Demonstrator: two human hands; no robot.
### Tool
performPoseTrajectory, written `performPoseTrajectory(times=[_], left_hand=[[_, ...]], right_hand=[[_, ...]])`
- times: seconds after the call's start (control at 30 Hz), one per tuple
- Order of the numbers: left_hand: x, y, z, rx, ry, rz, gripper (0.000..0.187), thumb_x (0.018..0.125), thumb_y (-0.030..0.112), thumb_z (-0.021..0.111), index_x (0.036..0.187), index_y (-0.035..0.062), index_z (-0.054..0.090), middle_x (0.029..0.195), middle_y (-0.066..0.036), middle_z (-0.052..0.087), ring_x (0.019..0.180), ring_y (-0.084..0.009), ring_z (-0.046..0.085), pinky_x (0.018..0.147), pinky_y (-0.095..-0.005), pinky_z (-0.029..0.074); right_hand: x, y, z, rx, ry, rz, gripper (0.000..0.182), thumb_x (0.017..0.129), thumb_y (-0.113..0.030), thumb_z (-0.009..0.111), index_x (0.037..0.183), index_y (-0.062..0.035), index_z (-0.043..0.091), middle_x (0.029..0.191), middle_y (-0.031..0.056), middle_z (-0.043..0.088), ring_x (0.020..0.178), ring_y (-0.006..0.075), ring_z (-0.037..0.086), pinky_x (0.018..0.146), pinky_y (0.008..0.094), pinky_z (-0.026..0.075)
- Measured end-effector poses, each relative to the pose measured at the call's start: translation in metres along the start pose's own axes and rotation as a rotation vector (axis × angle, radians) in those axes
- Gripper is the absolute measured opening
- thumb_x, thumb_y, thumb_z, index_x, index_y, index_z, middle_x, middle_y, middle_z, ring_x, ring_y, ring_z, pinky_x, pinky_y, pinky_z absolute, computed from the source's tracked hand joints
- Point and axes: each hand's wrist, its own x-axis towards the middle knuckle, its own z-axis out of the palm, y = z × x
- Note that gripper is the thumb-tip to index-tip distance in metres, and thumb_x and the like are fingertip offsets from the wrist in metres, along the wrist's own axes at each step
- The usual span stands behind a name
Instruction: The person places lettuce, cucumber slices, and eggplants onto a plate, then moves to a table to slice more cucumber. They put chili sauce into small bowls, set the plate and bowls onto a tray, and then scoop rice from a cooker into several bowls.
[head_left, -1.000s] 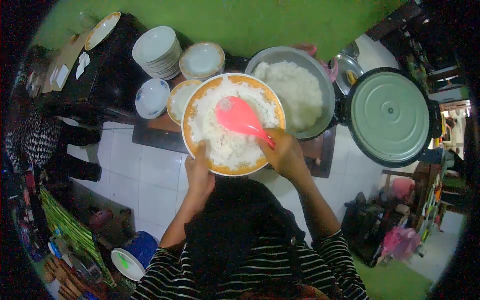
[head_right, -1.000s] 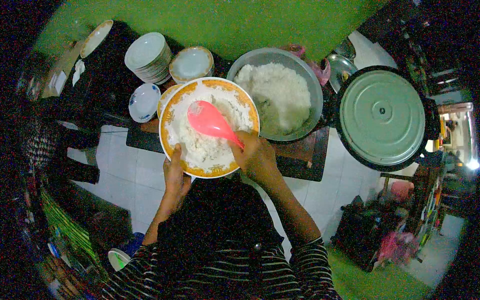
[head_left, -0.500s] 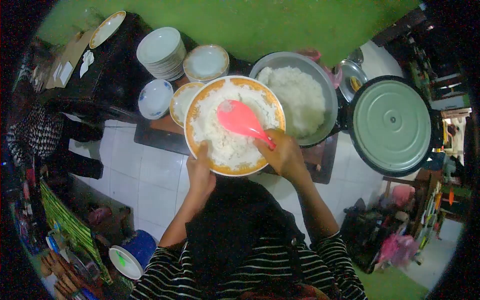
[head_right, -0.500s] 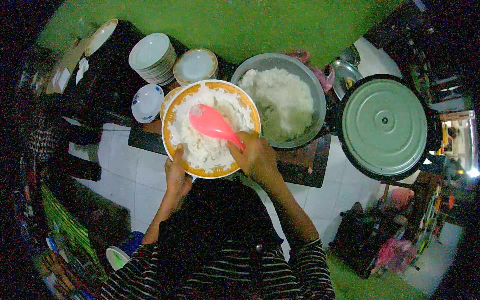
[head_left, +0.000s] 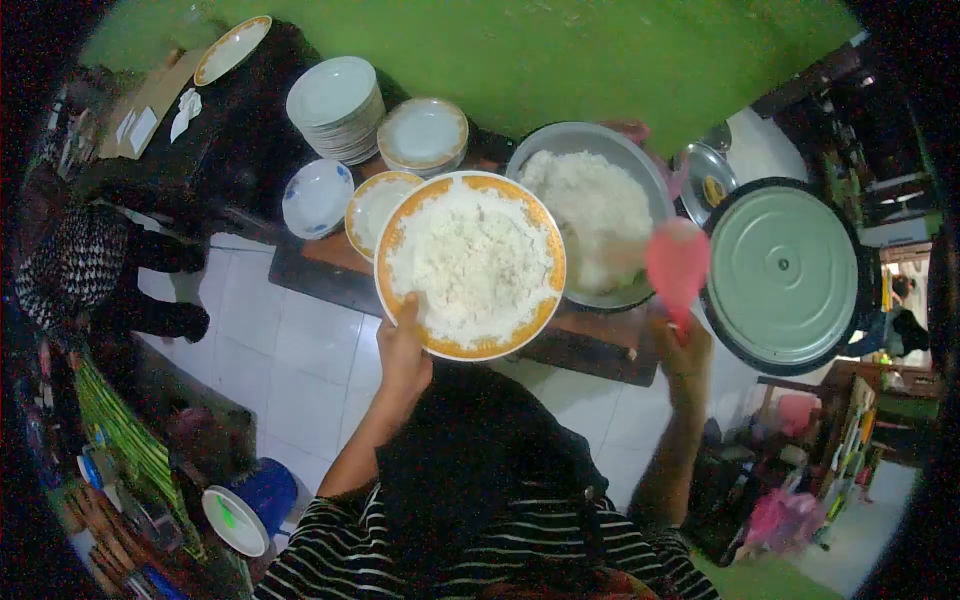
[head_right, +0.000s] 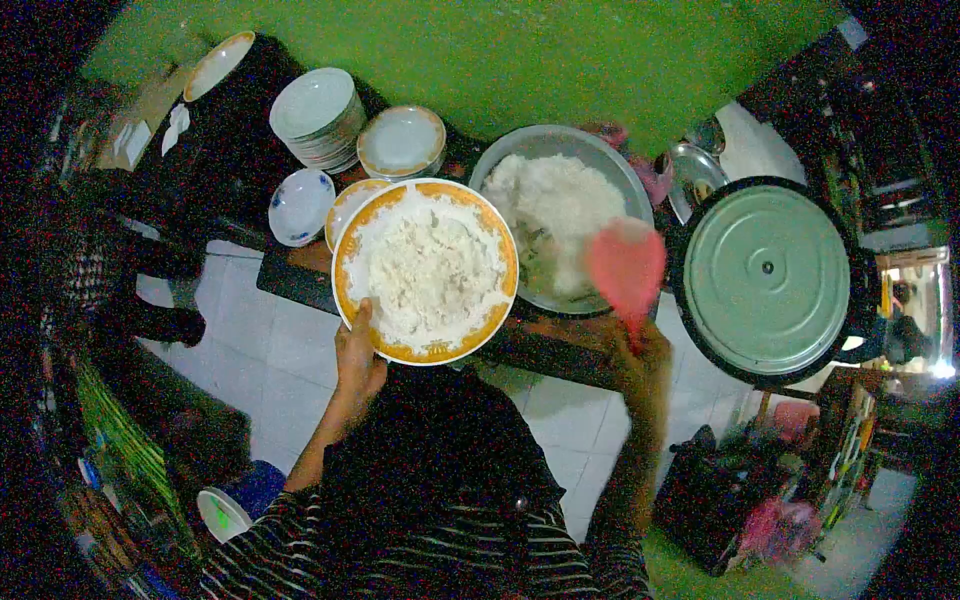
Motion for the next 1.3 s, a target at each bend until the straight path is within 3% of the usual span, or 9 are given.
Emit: performPoseTrajectory(times=[0.17, 0.33, 0.43, 0.63, 0.93, 1.0, 1.07, 1.13, 1.3], left_hand=[[0.01, -0.01, -0.013, 0.03, 0.015, 0.009, 0.041, 0.087, 0.018, 0.052, 0.117, -0.0073, 0.04, 0.108, -0.014, 0.051, 0.097, -0.0225, 0.053, 0.083, -0.0327, 0.044], [0.005, 0.006, -0.017, 0.167, -0.025, 0.038, 0.042, 0.087, 0.02, 0.051, 0.116, -0.008, 0.041, 0.106, -0.014, 0.053, 0.095, -0.0218, 0.054, 0.081, -0.0315, 0.045], [0.009, 0.013, -0.036, 0.208, -0.005, 0.062, 0.041, 0.087, 0.021, 0.051, 0.116, -0.0075, 0.042, 0.106, -0.013, 0.054, 0.093, -0.0212, 0.055, 0.08, -0.0309, 0.045], [0.015, 0.034, -0.068, 0.261, 0.19, 0.016, 0.04, 0.086, 0.022, 0.052, 0.114, -0.0061, 0.043, 0.104, -0.013, 0.055, 0.092, -0.0202, 0.055, 0.078, -0.0311, 0.046], [0.037, 0.062, -0.07, 0.276, 0.158, 0.02, 0.043, 0.084, 0.025, 0.057, 0.112, -0.0047, 0.045, 0.103, -0.011, 0.055, 0.09, -0.0191, 0.056, 0.077, -0.0302, 0.046], [0.035, 0.052, -0.061, 0.279, 0.163, 0.019, 0.043, 0.084, 0.025, 0.057, 0.112, -0.0047, 0.045, 0.103, -0.011, 0.055, 0.09, -0.0191, 0.056, 0.078, -0.0302, 0.046], [0.048, 0.058, -0.054, 0.291, 0.165, 0.003, 0.043, 0.084, 0.024, 0.057, 0.112, -0.0048, 0.045, 0.103, -0.011, 0.055, 0.091, -0.0191, 0.056, 0.078, -0.0302, 0.046], [0.059, 0.059, -0.043, 0.283, 0.137, 0.011, 0.041, 0.084, 0.023, 0.057, 0.112, -0.0051, 0.045, 0.102, -0.011, 0.055, 0.091, -0.0193, 0.056, 0.078, -0.0302, 0.046], [0.081, 0.05, -0.017, 0.261, 0.006, -0.063, 0.037, 0.085, 0.018, 0.055, 0.112, -0.0058, 0.045, 0.101, -0.011, 0.055, 0.09, -0.0183, 0.055, 0.079, -0.0298, 0.045]], right_hand=[[-0.004, 0.049, -0.039, -0.428, 0.249, 0.091, 0.023, 0.083, -0.011, 0.051, 0.104, -0.0017, 0.055, 0.073, 0.016, 0.061, 0.061, 0.0248, 0.056, 0.058, 0.0344, 0.044], [0.069, 0.053, 0.013, -0.598, -0.073, -0.418, 0.03, 0.078, -0.028, 0.056, 0.1, -0.009, 0.058, 0.083, 0.0111, 0.06, 0.072, 0.0276, 0.059, 0.061, 0.0354, 0.047], [0.174, 0.137, 0.087, -0.948, -0.043, -0.87, 0.02, 0.078, -0.018, 0.044, 0.07, -0.0088, 0.06, 0.07, 0.013, 0.059, 0.067, 0.028, 0.059, 0.055, 0.0401, 0.044], [0.263, 0.181, 0.188, -1.362, -0.169, -0.637, 0.02, 0.076, -0.017, 0.047, 0.069, -0.0107, 0.064, 0.071, 0.011, 0.062, 0.065, 0.0217, 0.062, 0.052, 0.0357, 0.046], [0.227, 0.097, 0.165, -1.299, -0.779, -0.65, 0.019, 0.074, -0.027, 0.053, 0.072, -0.0115, 0.064, 0.076, 0.0091, 0.064, 0.068, 0.0274, 0.062, 0.059, 0.0384, 0.048], [0.221, 0.07, 0.115, -1.094, -0.742, -1.036, 0.021, 0.075, -0.031, 0.055, 0.076, -0.0131, 0.066, 0.077, 0.0079, 0.064, 0.068, 0.028, 0.061, 0.062, 0.0378, 0.048], [0.217, 0.06, 0.095, -0.96, -0.691, -0.953, 0.022, 0.076, -0.034, 0.057, 0.082, -0.0157, 0.067, 0.078, 0.0069, 0.064, 0.069, 0.0284, 0.061, 0.065, 0.0369, 0.048], [0.22, 0.061, 0.083, -0.905, -0.628, -0.475, 0.023, 0.076, -0.036, 0.059, 0.089, -0.0192, 0.067, 0.079, 0.0061, 0.065, 0.069, 0.0285, 0.061, 0.067, 0.0356, 0.048], [0.176, 0.034, 0.04, -0.62, -0.21, -0.396, 0.027, 0.074, -0.038, 0.063, 0.094, -0.0199, 0.066, 0.076, 0.0088, 0.064, 0.068, 0.028, 0.06, 0.066, 0.0366, 0.048]])
